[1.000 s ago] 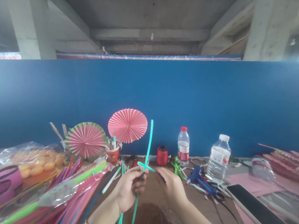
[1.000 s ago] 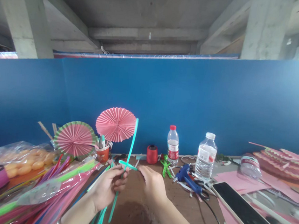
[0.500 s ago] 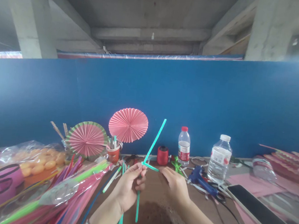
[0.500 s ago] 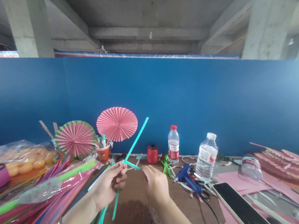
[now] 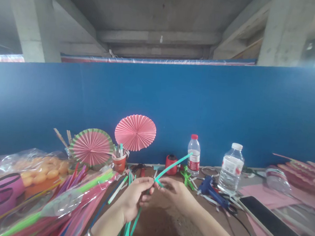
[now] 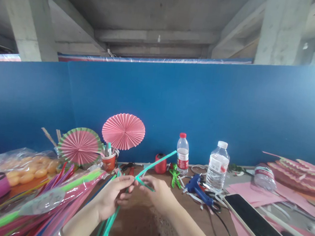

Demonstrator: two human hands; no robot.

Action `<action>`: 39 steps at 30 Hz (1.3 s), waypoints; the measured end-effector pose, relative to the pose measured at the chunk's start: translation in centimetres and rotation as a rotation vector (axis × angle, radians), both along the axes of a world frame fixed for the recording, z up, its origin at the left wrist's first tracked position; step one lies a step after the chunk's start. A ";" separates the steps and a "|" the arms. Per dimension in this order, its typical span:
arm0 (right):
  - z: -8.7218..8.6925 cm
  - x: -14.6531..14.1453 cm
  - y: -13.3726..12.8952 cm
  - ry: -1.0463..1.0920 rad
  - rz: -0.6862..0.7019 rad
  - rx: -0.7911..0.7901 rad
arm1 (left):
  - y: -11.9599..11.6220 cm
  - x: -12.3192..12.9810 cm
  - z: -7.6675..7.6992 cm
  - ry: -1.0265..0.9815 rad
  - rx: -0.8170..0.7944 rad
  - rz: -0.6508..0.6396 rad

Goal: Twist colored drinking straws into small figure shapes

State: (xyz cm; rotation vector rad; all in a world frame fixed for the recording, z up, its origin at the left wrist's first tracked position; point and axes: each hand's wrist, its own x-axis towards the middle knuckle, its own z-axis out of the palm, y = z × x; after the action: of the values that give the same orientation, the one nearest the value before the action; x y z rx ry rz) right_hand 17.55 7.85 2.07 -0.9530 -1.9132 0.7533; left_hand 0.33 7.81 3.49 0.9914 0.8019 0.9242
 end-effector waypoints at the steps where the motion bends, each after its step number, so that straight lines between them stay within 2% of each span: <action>1: -0.1 -0.3 0.1 0.099 0.081 -0.094 | 0.1 -0.1 -0.1 0.069 -0.002 -0.023; 3: -0.8 -0.9 0.3 0.281 0.177 -0.266 | 0.2 -0.5 -0.2 0.221 0.058 -0.028; 8: -3.0 -1.8 1.3 0.732 0.064 -0.498 | 1.1 -2.5 0.5 0.608 0.484 0.047; 11: -3.2 -1.9 1.4 0.911 0.039 -0.583 | 1.6 -3.9 1.3 0.774 0.659 0.090; 14: -2.9 -1.7 1.3 0.989 0.030 -0.621 | 1.8 -4.7 2.0 0.897 0.742 0.116; 17: -2.6 -1.5 1.2 0.960 0.029 -0.634 | 1.8 -4.8 2.3 0.991 0.789 0.086; 21: -2.3 -1.2 1.3 0.887 0.126 -0.596 | 1.8 -4.5 2.1 1.030 0.804 0.081; 26: -2.1 -1.3 1.1 0.923 0.133 -0.602 | 2.1 -4.5 1.7 0.988 0.812 0.079; 31: -2.0 -1.2 1.2 0.930 0.129 -0.588 | 2.3 -4.7 1.3 0.900 0.755 0.074; 39: -2.1 -0.7 1.8 0.922 0.112 -0.569 | 2.4 -4.7 0.9 0.870 0.737 0.098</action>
State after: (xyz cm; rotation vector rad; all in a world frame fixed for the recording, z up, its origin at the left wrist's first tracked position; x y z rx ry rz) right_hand 16.85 9.64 -0.05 -0.6262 -0.9520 1.5295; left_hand -4.42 10.24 4.41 2.0905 1.2658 0.8749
